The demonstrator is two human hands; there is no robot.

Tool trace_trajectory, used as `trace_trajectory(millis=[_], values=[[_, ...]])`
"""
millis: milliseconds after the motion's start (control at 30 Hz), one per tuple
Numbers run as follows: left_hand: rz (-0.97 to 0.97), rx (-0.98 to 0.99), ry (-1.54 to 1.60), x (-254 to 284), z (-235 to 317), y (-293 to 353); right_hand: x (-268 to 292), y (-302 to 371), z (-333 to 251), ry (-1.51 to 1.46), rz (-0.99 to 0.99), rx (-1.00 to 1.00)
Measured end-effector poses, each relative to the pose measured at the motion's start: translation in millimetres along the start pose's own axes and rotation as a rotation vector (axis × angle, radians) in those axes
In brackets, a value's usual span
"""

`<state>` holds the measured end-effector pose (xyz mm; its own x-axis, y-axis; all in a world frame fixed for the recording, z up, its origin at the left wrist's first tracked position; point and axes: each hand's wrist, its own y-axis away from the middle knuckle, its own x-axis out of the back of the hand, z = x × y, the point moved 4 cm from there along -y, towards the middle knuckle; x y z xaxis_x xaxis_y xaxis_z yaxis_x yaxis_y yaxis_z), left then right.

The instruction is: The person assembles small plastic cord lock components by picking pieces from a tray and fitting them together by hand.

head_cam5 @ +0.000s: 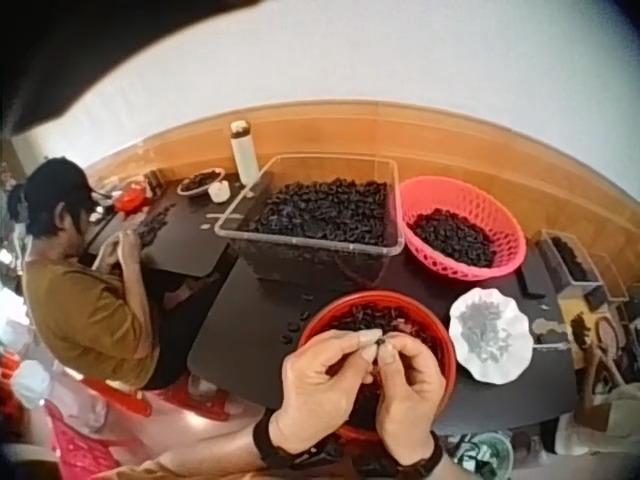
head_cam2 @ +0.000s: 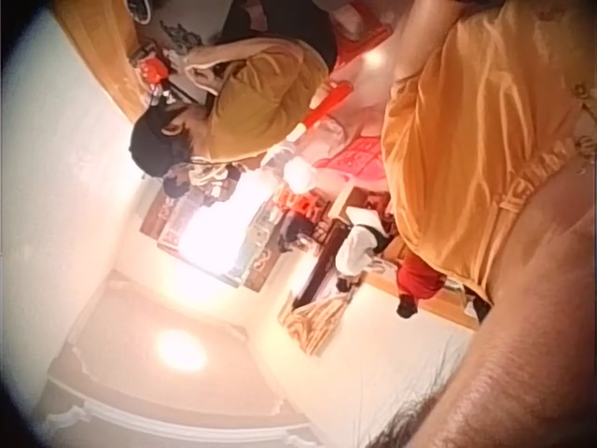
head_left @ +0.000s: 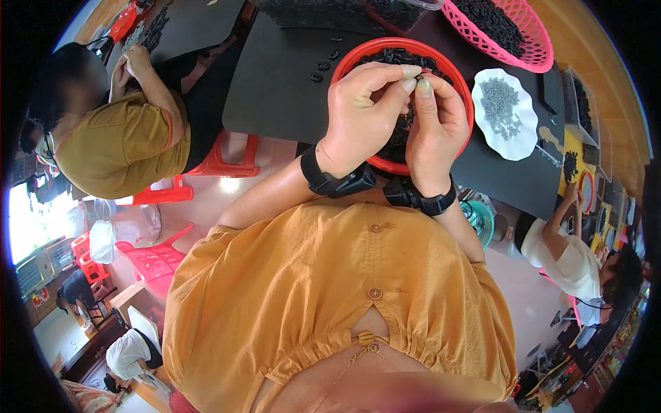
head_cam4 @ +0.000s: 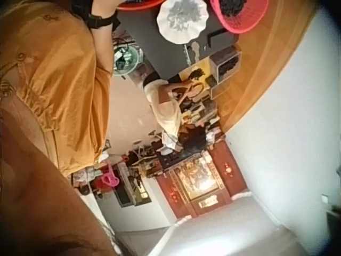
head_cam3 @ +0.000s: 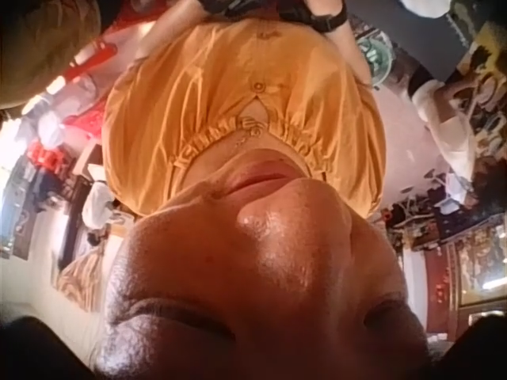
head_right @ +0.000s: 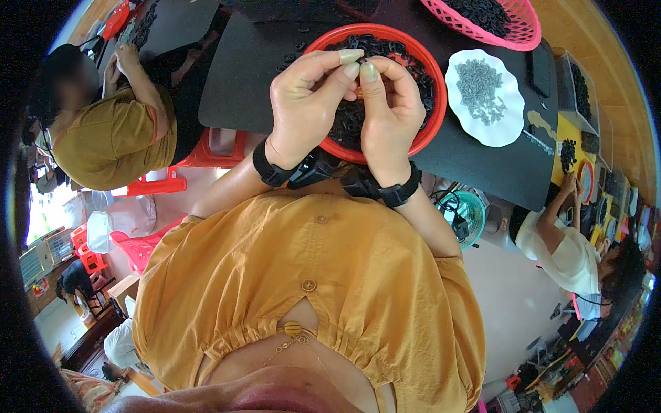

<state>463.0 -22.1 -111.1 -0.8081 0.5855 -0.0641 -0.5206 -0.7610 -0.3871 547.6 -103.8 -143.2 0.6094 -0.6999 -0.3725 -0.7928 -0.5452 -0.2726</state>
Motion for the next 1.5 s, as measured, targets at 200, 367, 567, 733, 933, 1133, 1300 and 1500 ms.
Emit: trace_trajectory(millis=[200,367,567,733,933,1133,1300,1500], values=[[-0.194,0.009,-0.078,14,4,-8,1,-6,-19,-0.084,-0.158,-0.19],[-0.302,0.208,-0.089,18,7,-14,9,-15,-19,0.16,-0.243,-0.239],[-0.672,-0.145,-0.716,11,-39,-18,38,-23,-19,0.148,-0.129,-0.222],[-0.903,-0.144,-0.977,-3,-52,-11,52,-18,-20,0.253,-0.163,-0.241],[-0.899,-0.115,-0.882,-11,-54,-15,61,-10,-15,0.05,-0.107,-0.355],[-0.697,-0.19,-0.707,-8,-53,-18,61,-13,-14,0.032,-0.099,-0.366],[-0.736,-0.19,-0.792,-6,-50,-30,62,-15,-16,0.036,-0.079,-0.346],[-0.918,-0.252,-0.942,-31,-60,-22,60,-11,-11,0.044,-0.082,-0.352]])
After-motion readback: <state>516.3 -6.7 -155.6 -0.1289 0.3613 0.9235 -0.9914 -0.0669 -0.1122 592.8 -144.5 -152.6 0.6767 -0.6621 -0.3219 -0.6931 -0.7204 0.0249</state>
